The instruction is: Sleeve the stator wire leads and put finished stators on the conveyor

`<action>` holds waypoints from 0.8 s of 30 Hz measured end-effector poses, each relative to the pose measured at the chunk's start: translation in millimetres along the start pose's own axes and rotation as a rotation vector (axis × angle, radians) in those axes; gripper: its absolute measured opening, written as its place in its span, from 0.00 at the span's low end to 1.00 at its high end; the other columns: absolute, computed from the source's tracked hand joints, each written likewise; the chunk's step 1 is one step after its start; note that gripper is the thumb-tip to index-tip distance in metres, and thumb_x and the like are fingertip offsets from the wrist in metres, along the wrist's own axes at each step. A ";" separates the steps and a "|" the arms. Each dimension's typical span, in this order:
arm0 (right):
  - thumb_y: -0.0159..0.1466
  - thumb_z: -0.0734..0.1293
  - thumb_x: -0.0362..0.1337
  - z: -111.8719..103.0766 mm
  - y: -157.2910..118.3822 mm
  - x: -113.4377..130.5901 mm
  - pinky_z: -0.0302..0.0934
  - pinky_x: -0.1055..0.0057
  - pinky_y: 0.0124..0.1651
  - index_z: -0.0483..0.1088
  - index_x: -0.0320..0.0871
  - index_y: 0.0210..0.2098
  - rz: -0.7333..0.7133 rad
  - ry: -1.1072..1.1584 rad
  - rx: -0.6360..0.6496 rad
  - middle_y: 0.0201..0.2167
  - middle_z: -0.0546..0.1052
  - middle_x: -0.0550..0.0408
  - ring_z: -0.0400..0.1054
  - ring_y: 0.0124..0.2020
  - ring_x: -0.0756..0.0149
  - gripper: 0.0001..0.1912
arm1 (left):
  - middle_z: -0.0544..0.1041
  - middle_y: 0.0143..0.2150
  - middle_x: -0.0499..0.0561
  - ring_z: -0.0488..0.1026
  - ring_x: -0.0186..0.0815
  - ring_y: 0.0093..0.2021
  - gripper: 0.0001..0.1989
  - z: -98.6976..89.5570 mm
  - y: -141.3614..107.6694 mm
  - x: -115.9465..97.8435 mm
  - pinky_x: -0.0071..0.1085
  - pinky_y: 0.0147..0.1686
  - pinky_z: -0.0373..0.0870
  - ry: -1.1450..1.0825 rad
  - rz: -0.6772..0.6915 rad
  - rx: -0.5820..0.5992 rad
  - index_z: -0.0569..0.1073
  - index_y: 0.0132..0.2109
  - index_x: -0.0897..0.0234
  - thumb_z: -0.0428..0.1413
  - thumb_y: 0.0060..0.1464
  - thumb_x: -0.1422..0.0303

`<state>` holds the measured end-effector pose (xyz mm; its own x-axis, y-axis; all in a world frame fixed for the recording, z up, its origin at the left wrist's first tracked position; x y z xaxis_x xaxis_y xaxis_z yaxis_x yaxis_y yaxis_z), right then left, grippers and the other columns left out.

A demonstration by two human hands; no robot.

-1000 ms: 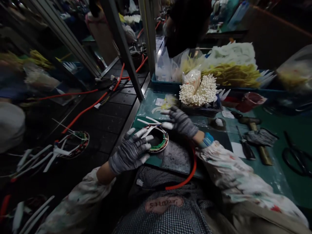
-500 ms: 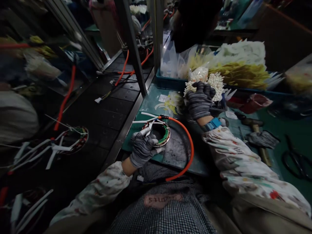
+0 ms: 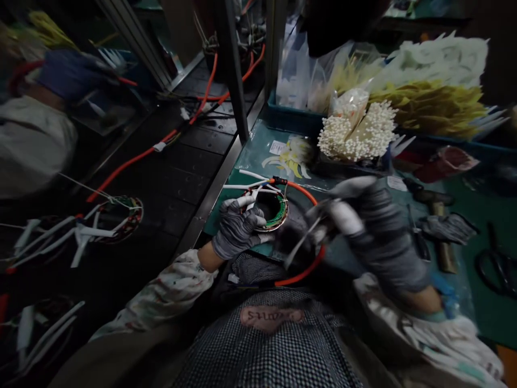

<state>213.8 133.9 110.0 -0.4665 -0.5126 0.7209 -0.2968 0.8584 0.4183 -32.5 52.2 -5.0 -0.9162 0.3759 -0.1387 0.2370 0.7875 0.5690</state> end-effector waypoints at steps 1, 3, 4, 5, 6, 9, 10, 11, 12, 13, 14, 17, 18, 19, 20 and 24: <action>0.71 0.68 0.46 6.8 -9.6 4.0 0.74 0.51 0.39 0.70 0.55 0.46 -0.023 -0.025 -0.005 0.37 0.79 0.52 0.77 0.35 0.54 0.06 | 0.82 0.51 0.53 0.71 0.52 0.63 0.19 0.6 -0.1 0.8 0.49 0.62 0.58 -0.009 0.009 0.014 0.81 0.44 0.53 0.70 0.52 0.47; 0.72 0.66 0.45 18.9 -23.8 11.4 0.75 0.49 0.42 0.69 0.56 0.44 -0.051 -0.078 -0.115 0.37 0.80 0.51 0.78 0.37 0.52 0.03 | 0.83 0.49 0.51 0.71 0.51 0.64 0.19 1.3 -0.1 1.8 0.49 0.64 0.56 -0.024 0.020 0.041 0.80 0.46 0.52 0.71 0.52 0.50; 0.72 0.66 0.45 23.4 -29.3 14.3 0.75 0.48 0.42 0.69 0.56 0.43 -0.034 -0.080 -0.187 0.37 0.80 0.51 0.79 0.37 0.51 0.03 | 0.83 0.48 0.50 0.70 0.51 0.64 0.18 1.1 0.1 1.9 0.49 0.65 0.55 -0.031 0.022 0.047 0.80 0.46 0.52 0.71 0.52 0.51; 0.72 0.66 0.46 27.3 -34.2 16.4 0.76 0.48 0.40 0.69 0.56 0.41 0.006 -0.054 -0.229 0.36 0.81 0.51 0.80 0.36 0.51 0.04 | 0.83 0.47 0.50 0.70 0.51 0.65 0.17 0.4 0.4 1.6 0.49 0.66 0.54 -0.038 0.022 0.047 0.80 0.46 0.52 0.71 0.53 0.52; 0.72 0.67 0.46 30.9 -39.0 17.9 0.76 0.49 0.38 0.68 0.55 0.40 0.054 -0.001 -0.232 0.34 0.82 0.52 0.80 0.33 0.51 0.05 | 0.83 0.47 0.49 0.70 0.51 0.65 0.17 -0.6 0.8 0.9 0.49 0.66 0.54 -0.045 0.025 0.041 0.79 0.46 0.52 0.71 0.53 0.53; 0.72 0.68 0.45 34.9 -55.9 21.1 0.77 0.53 0.30 0.69 0.55 0.37 0.143 0.187 -0.147 0.31 0.85 0.55 0.81 0.27 0.52 0.07 | 0.83 0.50 0.51 0.70 0.51 0.64 0.17 -4.7 2.8 -1.1 0.50 0.65 0.55 -0.040 0.011 0.006 0.79 0.44 0.54 0.70 0.53 0.52; 0.71 0.69 0.45 33.2 -62.8 20.7 0.77 0.54 0.29 0.70 0.56 0.37 0.160 0.240 -0.127 0.31 0.86 0.56 0.82 0.28 0.52 0.06 | 0.83 0.52 0.52 0.70 0.52 0.64 0.17 -5.5 3.4 -1.3 0.50 0.65 0.55 -0.035 0.001 0.003 0.79 0.44 0.54 0.69 0.54 0.51; 0.70 0.70 0.46 31.3 -70.0 19.0 0.78 0.54 0.30 0.71 0.57 0.36 0.185 0.293 -0.102 0.33 0.86 0.57 0.83 0.30 0.52 0.06 | 0.82 0.53 0.53 0.70 0.52 0.64 0.17 -5.8 3.8 -1.3 0.50 0.65 0.56 -0.035 -0.007 0.005 0.79 0.44 0.54 0.69 0.54 0.51; 0.68 0.72 0.47 29.9 -77.0 16.5 0.79 0.55 0.31 0.72 0.57 0.36 0.221 0.344 -0.058 0.34 0.87 0.57 0.83 0.32 0.52 0.07 | 0.82 0.54 0.54 0.70 0.52 0.64 0.17 -5.5 3.9 -1.0 0.50 0.65 0.56 -0.041 -0.013 0.017 0.80 0.44 0.54 0.68 0.54 0.51; 0.67 0.72 0.49 29.6 -83.7 13.6 0.78 0.56 0.30 0.74 0.57 0.35 0.265 0.391 0.003 0.34 0.87 0.56 0.83 0.31 0.52 0.07 | 0.82 0.53 0.54 0.69 0.53 0.65 0.17 -4.5 3.7 -0.6 0.51 0.65 0.56 -0.050 -0.015 0.037 0.80 0.45 0.54 0.68 0.53 0.52; 0.67 0.72 0.51 31.2 -89.7 11.0 0.76 0.59 0.26 0.77 0.55 0.35 0.314 0.429 0.092 0.31 0.86 0.55 0.82 0.29 0.52 0.09 | 0.82 0.53 0.54 0.69 0.53 0.66 0.17 -3.3 3.2 0.0 0.51 0.65 0.56 -0.059 -0.010 0.059 0.80 0.46 0.54 0.68 0.53 0.52; 0.69 0.67 0.53 45.5 -100.5 8.6 0.67 0.65 0.17 0.84 0.50 0.41 0.346 0.391 0.406 0.21 0.81 0.53 0.75 0.19 0.58 0.18 | 0.83 0.50 0.54 0.69 0.55 0.66 0.18 -2.5 1.9 2.1 0.52 0.66 0.57 -0.065 0.015 0.072 0.79 0.46 0.55 0.68 0.52 0.54; 0.70 0.66 0.53 52.0 -99.9 8.7 0.68 0.65 0.18 0.85 0.50 0.44 0.298 0.321 0.458 0.22 0.82 0.54 0.75 0.19 0.59 0.19 | 0.83 0.50 0.54 0.69 0.55 0.66 0.18 -3.4 2.0 3.0 0.53 0.66 0.57 -0.063 0.015 0.068 0.79 0.46 0.56 0.67 0.52 0.53; 0.70 0.67 0.52 59.3 -96.8 8.3 0.72 0.63 0.23 0.85 0.52 0.46 0.237 0.240 0.480 0.26 0.84 0.54 0.78 0.22 0.58 0.18 | 0.83 0.50 0.55 0.70 0.56 0.66 0.18 -4.6 2.6 3.9 0.53 0.65 0.57 -0.066 0.012 0.071 0.79 0.46 0.56 0.67 0.52 0.53; 0.69 0.67 0.52 66.9 -91.3 7.0 0.76 0.61 0.29 0.84 0.55 0.47 0.176 0.157 0.464 0.31 0.85 0.54 0.80 0.28 0.56 0.16 | 0.83 0.50 0.54 0.70 0.56 0.66 0.18 -6.0 3.7 4.4 0.54 0.65 0.58 -0.077 0.009 0.084 0.80 0.47 0.56 0.66 0.53 0.53; 0.67 0.69 0.53 92.7 -54.2 -3.9 0.77 0.55 0.43 0.82 0.54 0.48 0.076 0.010 0.303 0.43 0.86 0.50 0.82 0.41 0.50 0.16 | 0.83 0.54 0.52 0.70 0.53 0.66 0.19 -11.9 10.2 4.8 0.52 0.66 0.60 -0.170 -0.029 0.153 0.81 0.52 0.53 0.65 0.55 0.54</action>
<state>154.4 87.6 33.2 -0.4889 -0.4458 0.7498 -0.4969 0.8488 0.1807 -38.4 56.2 9.8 -0.8590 0.4183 -0.2951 0.2690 0.8593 0.4351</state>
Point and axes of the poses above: each hand's wrist, its own y-axis towards the middle knuckle, its own z-axis out of the palm, x = y × z, the point moved 4 cm from there along y, towards the middle knuckle
